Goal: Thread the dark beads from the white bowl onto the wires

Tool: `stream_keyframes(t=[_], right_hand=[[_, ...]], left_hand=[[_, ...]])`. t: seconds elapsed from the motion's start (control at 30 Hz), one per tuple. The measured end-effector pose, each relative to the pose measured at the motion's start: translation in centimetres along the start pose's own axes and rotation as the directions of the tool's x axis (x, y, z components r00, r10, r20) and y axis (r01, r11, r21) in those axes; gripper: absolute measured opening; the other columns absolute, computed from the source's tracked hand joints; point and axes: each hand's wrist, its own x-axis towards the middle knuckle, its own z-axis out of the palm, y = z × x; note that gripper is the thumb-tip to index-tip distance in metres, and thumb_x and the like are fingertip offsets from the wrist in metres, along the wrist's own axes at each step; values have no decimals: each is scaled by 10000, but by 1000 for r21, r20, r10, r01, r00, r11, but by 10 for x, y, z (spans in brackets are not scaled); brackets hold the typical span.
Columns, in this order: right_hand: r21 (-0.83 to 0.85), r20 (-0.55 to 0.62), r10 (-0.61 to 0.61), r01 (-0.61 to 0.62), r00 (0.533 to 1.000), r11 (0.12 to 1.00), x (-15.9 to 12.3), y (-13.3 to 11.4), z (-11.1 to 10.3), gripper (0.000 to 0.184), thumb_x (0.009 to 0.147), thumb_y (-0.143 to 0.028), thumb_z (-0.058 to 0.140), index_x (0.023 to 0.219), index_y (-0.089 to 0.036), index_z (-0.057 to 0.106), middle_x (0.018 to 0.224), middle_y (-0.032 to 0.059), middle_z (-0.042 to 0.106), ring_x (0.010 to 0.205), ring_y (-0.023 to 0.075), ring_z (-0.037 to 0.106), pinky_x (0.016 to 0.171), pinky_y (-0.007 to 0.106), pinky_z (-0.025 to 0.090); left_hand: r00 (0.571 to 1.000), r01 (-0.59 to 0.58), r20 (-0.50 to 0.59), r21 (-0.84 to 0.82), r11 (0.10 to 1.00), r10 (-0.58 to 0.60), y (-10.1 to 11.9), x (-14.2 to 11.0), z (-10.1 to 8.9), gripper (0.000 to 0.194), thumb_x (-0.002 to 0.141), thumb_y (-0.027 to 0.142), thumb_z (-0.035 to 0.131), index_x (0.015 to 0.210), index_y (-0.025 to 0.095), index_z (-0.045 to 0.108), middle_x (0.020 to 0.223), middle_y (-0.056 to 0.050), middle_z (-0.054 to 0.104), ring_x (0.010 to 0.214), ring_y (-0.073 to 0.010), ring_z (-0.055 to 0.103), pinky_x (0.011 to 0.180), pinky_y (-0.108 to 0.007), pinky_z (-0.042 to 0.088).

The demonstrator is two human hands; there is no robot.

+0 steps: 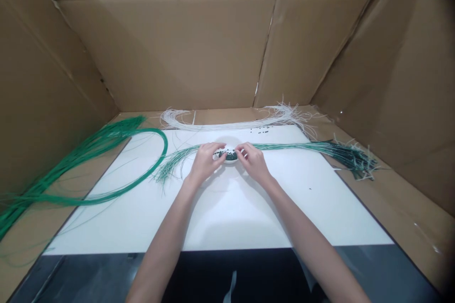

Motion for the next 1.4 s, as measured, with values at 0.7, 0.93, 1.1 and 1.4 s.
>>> stream_keyframes(t=[0.7,0.93,1.1,1.4], right_hand=[[-12,-27,-25,25,999,1000,-1,-5,1,200,835,-270,378,818,-193,561,803,40,588,635,133,540,604,248,420],[94,-53,25,-20,998,995,-2,-4,3,193,821,-327,423,890,-210,560,812,38,617,650,137,563,623,254,452],[249,-93,121,-95,988,964,-1,-9,-1,238,763,-335,505,961,-208,539,798,27,648,674,138,595,592,245,470],[258,-110,155,-123,982,958,0,-9,-3,227,760,-301,519,965,-203,527,777,20,674,697,142,617,613,242,467]], left_hand=[[998,26,58,-107,994,-20,0,0,5,200,832,282,417,815,187,593,807,-28,634,749,-144,561,730,-258,404],[1000,22,20,-172,985,-19,1,-2,7,169,840,231,391,820,177,551,801,-20,593,713,-118,530,676,-222,400],[1000,25,-7,-178,984,-27,1,0,6,173,842,232,388,821,175,550,797,-18,589,719,-115,530,682,-215,395],[999,44,11,-187,981,-43,1,0,7,178,842,248,400,818,176,561,790,-16,598,709,-118,530,661,-218,390]])
